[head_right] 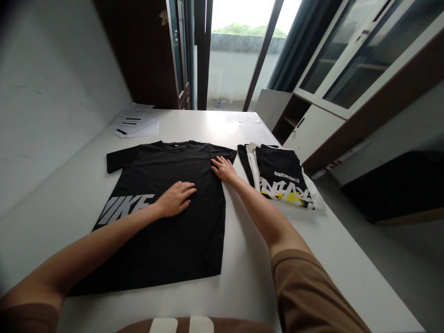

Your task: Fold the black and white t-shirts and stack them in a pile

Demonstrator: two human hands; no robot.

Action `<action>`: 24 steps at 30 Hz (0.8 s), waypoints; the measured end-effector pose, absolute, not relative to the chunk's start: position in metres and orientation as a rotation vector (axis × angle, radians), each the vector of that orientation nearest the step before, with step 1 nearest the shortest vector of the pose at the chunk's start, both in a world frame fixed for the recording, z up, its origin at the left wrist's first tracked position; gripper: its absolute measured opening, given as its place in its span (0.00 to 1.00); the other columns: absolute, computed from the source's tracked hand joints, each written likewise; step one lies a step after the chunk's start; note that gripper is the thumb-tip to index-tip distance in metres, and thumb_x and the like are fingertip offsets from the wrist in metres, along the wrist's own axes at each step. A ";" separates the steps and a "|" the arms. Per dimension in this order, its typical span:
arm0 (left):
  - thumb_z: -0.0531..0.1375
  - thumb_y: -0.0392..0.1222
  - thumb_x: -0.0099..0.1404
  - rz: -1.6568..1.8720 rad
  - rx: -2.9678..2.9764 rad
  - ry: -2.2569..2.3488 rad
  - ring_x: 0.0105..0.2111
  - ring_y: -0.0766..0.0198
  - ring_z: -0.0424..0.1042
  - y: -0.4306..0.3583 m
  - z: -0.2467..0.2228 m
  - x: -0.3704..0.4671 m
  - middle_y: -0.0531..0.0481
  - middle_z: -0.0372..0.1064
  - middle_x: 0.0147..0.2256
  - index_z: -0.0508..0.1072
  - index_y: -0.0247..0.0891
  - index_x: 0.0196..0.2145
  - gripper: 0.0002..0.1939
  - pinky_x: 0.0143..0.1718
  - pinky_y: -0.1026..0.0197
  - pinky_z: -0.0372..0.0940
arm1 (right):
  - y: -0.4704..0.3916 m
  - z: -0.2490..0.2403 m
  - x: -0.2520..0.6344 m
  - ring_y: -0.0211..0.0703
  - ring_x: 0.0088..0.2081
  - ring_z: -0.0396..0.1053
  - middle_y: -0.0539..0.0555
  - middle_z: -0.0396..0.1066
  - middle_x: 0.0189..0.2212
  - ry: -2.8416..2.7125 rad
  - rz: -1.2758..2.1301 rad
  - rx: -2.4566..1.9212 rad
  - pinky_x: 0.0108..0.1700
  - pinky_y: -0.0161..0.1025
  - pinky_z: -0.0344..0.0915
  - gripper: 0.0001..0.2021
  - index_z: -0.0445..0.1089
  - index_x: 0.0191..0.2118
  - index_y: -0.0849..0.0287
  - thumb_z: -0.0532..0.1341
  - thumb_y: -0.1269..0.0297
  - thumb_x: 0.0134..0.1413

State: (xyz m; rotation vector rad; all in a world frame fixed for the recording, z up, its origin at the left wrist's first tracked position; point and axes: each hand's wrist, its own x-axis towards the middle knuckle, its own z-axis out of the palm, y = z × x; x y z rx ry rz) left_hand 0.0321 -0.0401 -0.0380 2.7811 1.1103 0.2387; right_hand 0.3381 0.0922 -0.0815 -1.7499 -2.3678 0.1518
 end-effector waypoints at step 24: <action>0.54 0.61 0.72 0.250 2.779 0.871 0.73 0.45 0.41 -0.096 -0.042 0.082 0.39 0.43 0.73 0.56 0.43 0.72 0.37 0.71 0.36 0.37 | 0.087 -0.080 0.303 0.54 0.74 0.41 0.55 0.46 0.74 -2.411 0.123 -1.682 0.72 0.57 0.42 0.29 0.56 0.72 0.50 0.49 0.46 0.72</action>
